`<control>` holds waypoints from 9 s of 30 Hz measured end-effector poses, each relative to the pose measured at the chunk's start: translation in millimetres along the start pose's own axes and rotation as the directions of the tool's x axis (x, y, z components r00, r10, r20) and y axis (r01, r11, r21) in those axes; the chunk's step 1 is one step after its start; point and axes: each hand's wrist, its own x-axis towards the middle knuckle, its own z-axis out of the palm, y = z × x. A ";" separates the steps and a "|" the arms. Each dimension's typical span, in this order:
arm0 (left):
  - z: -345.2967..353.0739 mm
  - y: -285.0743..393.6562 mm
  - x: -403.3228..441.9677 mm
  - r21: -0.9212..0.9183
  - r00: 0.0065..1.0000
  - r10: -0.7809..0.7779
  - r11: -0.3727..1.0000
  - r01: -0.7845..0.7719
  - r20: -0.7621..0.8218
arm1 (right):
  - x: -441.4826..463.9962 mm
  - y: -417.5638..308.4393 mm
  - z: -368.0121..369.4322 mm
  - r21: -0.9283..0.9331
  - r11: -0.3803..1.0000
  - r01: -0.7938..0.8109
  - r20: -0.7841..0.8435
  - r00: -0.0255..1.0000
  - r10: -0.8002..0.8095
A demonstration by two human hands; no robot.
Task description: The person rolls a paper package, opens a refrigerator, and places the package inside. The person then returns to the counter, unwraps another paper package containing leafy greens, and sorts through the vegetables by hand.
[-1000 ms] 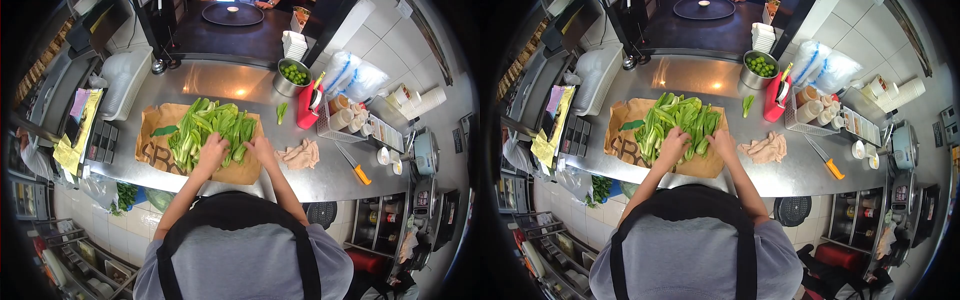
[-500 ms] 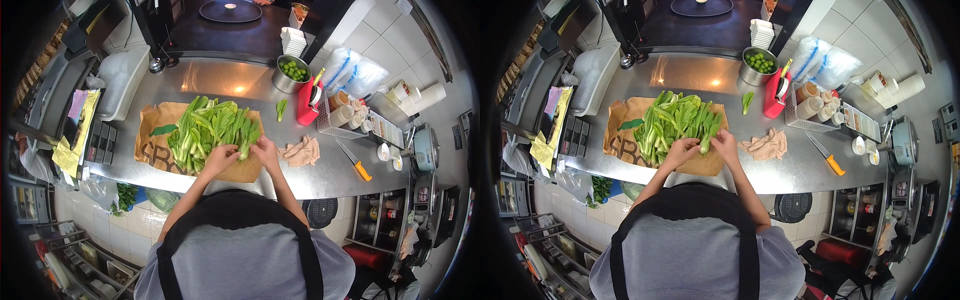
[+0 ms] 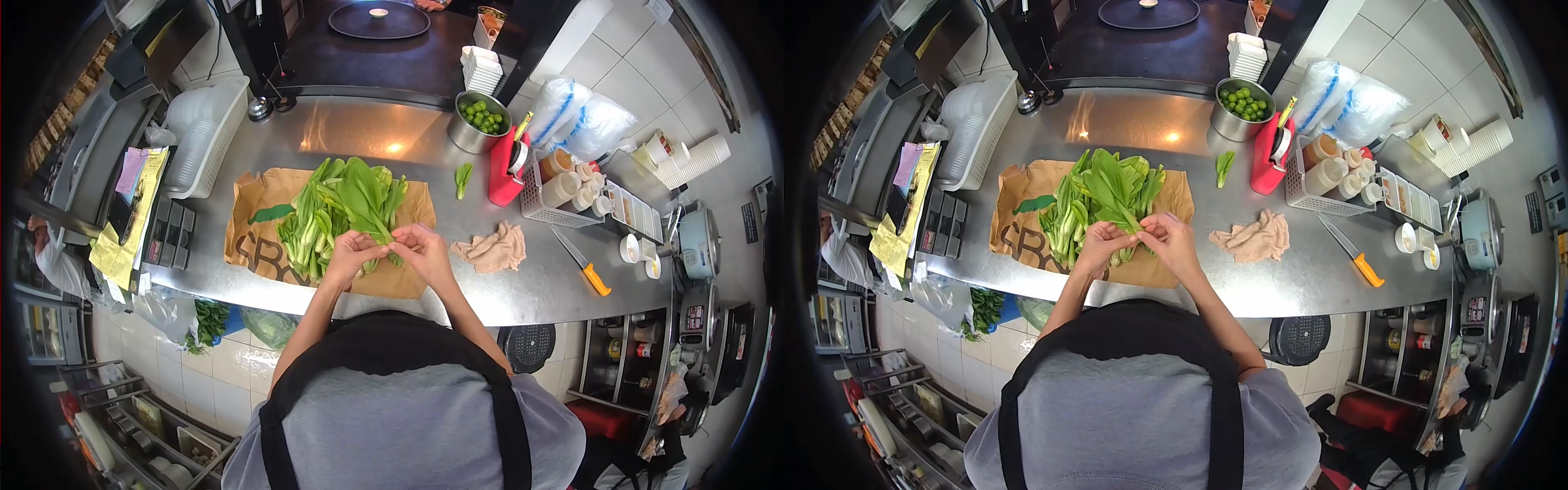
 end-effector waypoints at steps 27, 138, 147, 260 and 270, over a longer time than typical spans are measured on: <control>36.0 37.3 -19.4 0.706 0.879 0.475 0.633 -0.317 -0.031 | 19.5 20.6 -8.1 0.453 0.875 -0.171 0.161 0.981 0.108; -5.1 41.0 -18.1 -0.210 0.971 0.201 0.951 -0.225 -0.128 | 16.2 15.1 -3.0 0.605 0.728 -0.321 0.241 0.946 0.218; 2.2 28.8 -12.9 0.786 0.940 0.342 0.582 -0.208 -0.004 | 13.6 0.4 6.1 0.174 0.984 0.047 0.119 0.991 -0.069; 28.8 44.6 -11.0 0.346 0.900 0.372 0.894 -0.283 -0.226 | 32.0 -11.3 4.1 0.519 0.847 -0.115 0.167 0.986 0.031; 20.9 36.6 -9.3 0.254 0.903 0.340 0.927 -0.275 -0.263 | 30.1 -4.3 7.9 0.407 0.908 -0.100 0.143 0.989 0.045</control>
